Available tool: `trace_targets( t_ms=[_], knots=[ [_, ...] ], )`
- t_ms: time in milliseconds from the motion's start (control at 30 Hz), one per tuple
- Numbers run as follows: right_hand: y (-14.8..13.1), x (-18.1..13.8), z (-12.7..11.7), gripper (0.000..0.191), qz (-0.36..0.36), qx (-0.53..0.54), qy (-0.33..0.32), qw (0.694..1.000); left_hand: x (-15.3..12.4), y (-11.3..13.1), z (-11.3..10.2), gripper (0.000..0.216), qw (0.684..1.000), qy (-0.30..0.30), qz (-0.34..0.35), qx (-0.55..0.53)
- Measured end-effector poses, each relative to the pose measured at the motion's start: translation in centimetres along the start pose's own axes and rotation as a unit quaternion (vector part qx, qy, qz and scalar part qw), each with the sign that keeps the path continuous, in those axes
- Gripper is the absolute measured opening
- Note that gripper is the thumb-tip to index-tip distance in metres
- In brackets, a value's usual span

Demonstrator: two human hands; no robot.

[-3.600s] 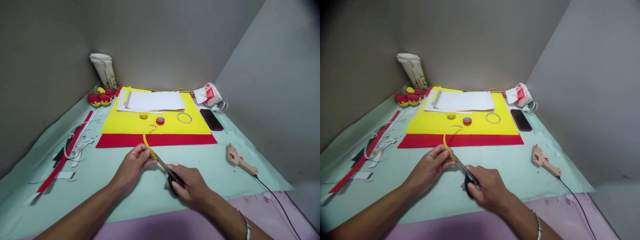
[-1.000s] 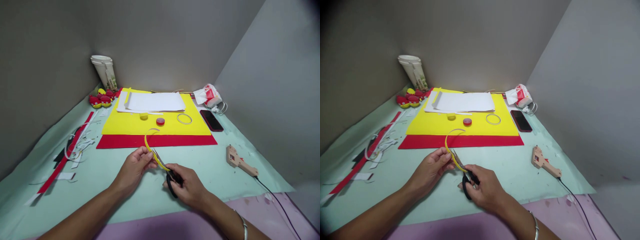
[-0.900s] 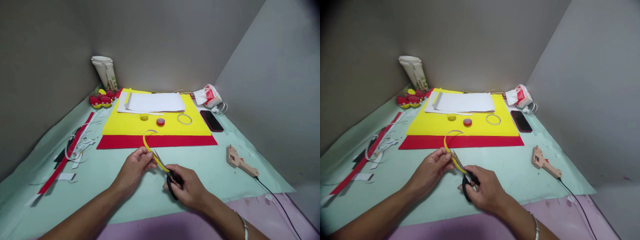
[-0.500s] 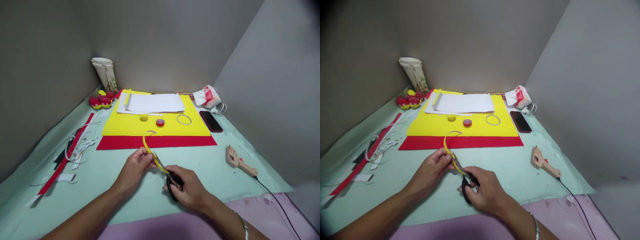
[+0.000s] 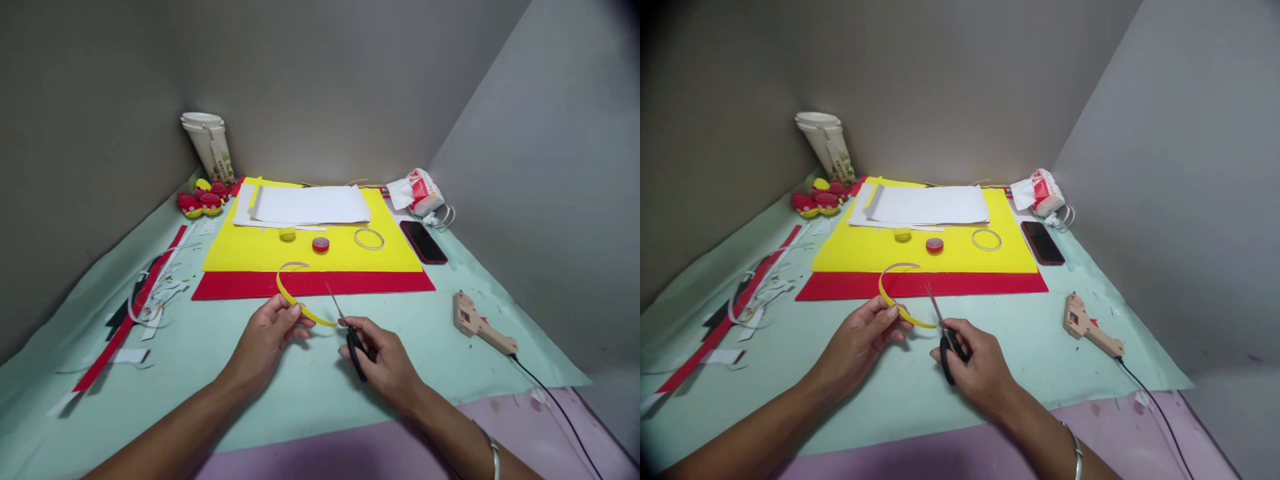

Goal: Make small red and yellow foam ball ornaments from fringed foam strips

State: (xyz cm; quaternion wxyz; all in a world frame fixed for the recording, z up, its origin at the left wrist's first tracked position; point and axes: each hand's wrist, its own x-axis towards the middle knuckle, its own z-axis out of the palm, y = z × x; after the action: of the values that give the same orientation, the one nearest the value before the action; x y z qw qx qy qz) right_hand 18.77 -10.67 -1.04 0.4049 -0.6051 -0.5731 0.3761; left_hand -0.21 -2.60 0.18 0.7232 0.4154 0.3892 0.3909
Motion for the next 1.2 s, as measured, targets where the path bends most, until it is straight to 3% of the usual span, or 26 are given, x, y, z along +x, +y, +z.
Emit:
trace_targets(
  t_ms=[200, 433, 800, 1200],
  knots=[
    [-0.2, -0.2, -0.1, 0.04, -0.046, -0.023, -0.07, 0.996, -0.1, 0.0, 0.2, 0.013, 1.0, -0.022, 0.01, 0.012],
    [-0.3, 0.4, -0.2, 0.034, 0.026, 0.002, -0.034, 0.999, -0.1, 0.3, -0.1, 0.011, 0.992, -0.074, -0.052, -0.088],
    [-0.4, -0.6, 0.1, 0.035, -0.03, -0.029, -0.096, 0.994, 0.1, -0.2, 0.1, 0.015, 0.999, -0.017, 0.007, 0.026],
    [-0.5, -0.7, 0.2, 0.037, -0.062, -0.072, -0.087, 0.992, -0.2, -0.1, 0.3, 0.015, 0.998, -0.012, 0.02, 0.061]
  ],
)
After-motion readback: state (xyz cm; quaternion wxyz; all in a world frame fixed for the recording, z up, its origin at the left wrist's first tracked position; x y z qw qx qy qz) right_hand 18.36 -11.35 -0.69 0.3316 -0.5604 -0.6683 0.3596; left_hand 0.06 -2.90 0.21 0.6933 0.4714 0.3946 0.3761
